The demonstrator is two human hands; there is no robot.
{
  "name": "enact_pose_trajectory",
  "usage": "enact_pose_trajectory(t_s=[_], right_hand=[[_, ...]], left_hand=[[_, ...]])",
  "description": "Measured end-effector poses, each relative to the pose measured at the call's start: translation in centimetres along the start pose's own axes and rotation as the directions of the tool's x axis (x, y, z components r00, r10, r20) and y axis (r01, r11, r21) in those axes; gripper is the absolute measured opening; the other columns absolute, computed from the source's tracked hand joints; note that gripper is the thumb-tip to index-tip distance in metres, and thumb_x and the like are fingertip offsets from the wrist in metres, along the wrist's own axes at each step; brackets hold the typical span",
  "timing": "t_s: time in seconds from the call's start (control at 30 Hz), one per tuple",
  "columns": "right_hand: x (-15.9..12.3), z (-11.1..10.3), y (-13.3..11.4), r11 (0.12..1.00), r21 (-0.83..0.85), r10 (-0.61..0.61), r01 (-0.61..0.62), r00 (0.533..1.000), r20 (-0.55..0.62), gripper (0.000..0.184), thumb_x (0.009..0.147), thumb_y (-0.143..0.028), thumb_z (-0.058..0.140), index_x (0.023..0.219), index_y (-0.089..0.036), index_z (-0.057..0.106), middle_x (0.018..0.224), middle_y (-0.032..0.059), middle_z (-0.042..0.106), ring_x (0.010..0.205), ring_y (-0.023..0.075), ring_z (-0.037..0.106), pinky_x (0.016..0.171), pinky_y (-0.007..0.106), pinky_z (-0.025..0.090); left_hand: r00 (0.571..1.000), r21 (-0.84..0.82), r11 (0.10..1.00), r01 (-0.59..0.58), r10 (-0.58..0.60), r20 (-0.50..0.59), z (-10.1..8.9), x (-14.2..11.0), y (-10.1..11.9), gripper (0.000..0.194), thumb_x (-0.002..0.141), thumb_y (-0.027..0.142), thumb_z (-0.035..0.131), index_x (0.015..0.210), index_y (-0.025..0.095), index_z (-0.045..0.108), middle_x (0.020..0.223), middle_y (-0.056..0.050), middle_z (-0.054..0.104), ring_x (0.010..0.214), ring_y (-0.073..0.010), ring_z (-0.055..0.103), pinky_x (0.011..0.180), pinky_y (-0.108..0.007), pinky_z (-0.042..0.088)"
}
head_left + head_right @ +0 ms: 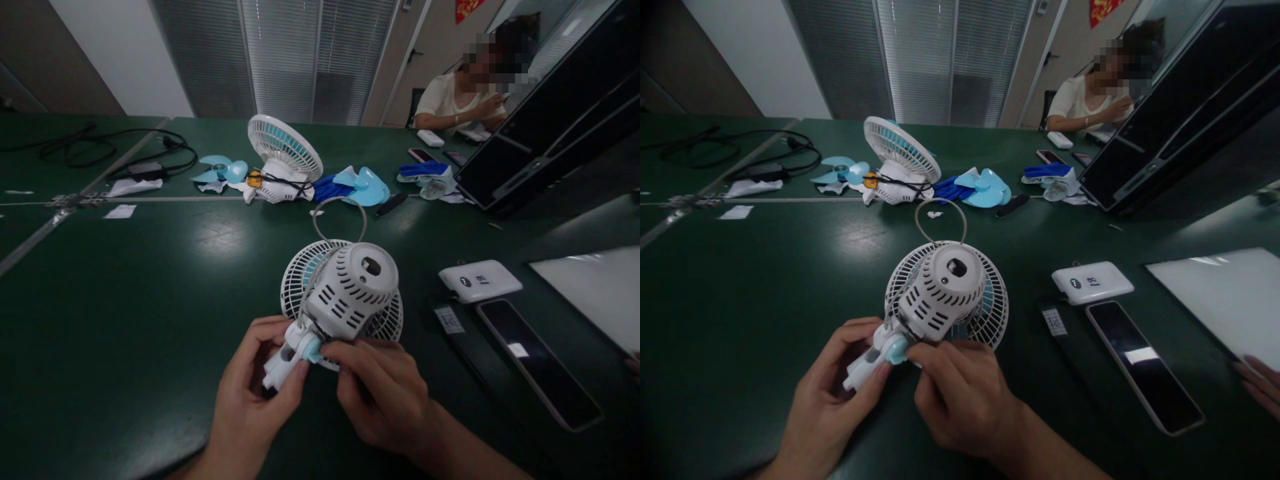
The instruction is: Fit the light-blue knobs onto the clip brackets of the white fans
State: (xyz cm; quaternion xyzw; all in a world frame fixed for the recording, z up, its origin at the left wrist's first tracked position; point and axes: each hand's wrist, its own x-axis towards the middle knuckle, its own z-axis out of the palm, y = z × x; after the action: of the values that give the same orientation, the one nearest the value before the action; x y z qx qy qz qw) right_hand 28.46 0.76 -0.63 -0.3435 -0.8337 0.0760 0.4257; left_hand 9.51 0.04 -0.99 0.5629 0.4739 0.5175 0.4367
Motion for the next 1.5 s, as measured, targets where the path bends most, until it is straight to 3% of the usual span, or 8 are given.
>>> enact_pose_trajectory(t_s=[0.4, 0.7, 0.93, 1.17, 1.37, 1.5], right_hand=[[0.08, -0.08, 0.34, 0.997, 0.061, -0.042, 0.037, 0.996, 0.074, 0.025, 0.089, -0.006, 0.050, 0.107, -0.013, 0.065, 0.086, 0.0039, 0.074, 0.071, 0.0134, 0.068, 0.064, 0.027, 0.054], [0.08, -0.41, 0.56, 0.986, 0.031, -0.169, 0.167, 0.981, 0.097, 0.034, 0.089, -0.011, 0.050, 0.119, -0.012, 0.066, 0.087, 0.0041, 0.074, 0.067, 0.0141, 0.068, 0.060, 0.030, 0.056], [-0.04, -0.50, 0.61, 0.989, 0.044, -0.143, 0.139, 0.985, 0.101, 0.041, 0.092, -0.008, 0.048, 0.131, -0.009, 0.059, 0.101, 0.0067, 0.075, 0.080, 0.0132, 0.071, 0.068, 0.030, 0.057], [0.02, -0.05, 0.32, 0.999, -0.008, -0.037, 0.037, 0.999, 0.008, 0.031, 0.094, -0.005, 0.051, 0.122, -0.013, 0.061, 0.089, 0.0026, 0.074, 0.072, 0.0100, 0.069, 0.066, 0.023, 0.056], [0.24, 0.29, 0.11, 0.997, -0.080, 0.016, -0.018, 1.000, -0.016, 0.008, 0.097, -0.014, 0.060, 0.104, -0.018, 0.063, 0.067, -0.0044, 0.066, 0.054, 0.0084, 0.062, 0.057, 0.021, 0.052], [0.41, 0.28, 0.11, 0.999, -0.041, -0.021, 0.022, 1.000, 0.014, 0.002, 0.096, -0.017, 0.065, 0.098, -0.018, 0.064, 0.076, -0.0009, 0.072, 0.062, 0.0102, 0.067, 0.064, 0.022, 0.056]], left_hand=[[0.999, 0.004, 0.999, 0.032, -0.032, -0.010, -0.23, 0.10, -0.09, 0.020, 0.089, 0.018, 0.068, 0.104, 0.031, 0.069, 0.101, 0.003, 0.069, 0.090, -0.0103, 0.066, 0.078, -0.013, 0.054], [1.000, 0.008, 1.000, 0.018, -0.018, -0.010, -0.08, 0.26, 0.04, 0.019, 0.088, 0.016, 0.067, 0.101, 0.030, 0.069, 0.099, 0.003, 0.069, 0.088, -0.0106, 0.067, 0.076, -0.014, 0.054], [1.000, 0.019, 1.000, -0.007, 0.007, -0.008, -0.13, 0.34, 0.27, 0.019, 0.089, 0.014, 0.066, 0.099, 0.030, 0.069, 0.098, 0.003, 0.069, 0.088, -0.0100, 0.067, 0.077, -0.014, 0.054], [0.999, 0.007, 0.999, 0.036, -0.036, -0.006, -0.15, -0.02, 0.04, 0.016, 0.090, 0.018, 0.066, 0.101, 0.028, 0.071, 0.098, 0.001, 0.070, 0.086, -0.0122, 0.070, 0.075, -0.016, 0.056], [0.999, 0.020, 1.000, 0.023, -0.023, -0.043, -0.14, 0.26, 0.35, 0.012, 0.088, 0.018, 0.068, 0.096, 0.025, 0.073, 0.095, -0.001, 0.072, 0.085, -0.0153, 0.070, 0.075, -0.021, 0.058], [0.999, 0.026, 0.999, 0.020, -0.019, -0.036, -0.31, 0.35, 0.19, 0.012, 0.088, 0.018, 0.069, 0.097, 0.025, 0.073, 0.094, -0.001, 0.072, 0.085, -0.0150, 0.070, 0.074, -0.020, 0.058]])
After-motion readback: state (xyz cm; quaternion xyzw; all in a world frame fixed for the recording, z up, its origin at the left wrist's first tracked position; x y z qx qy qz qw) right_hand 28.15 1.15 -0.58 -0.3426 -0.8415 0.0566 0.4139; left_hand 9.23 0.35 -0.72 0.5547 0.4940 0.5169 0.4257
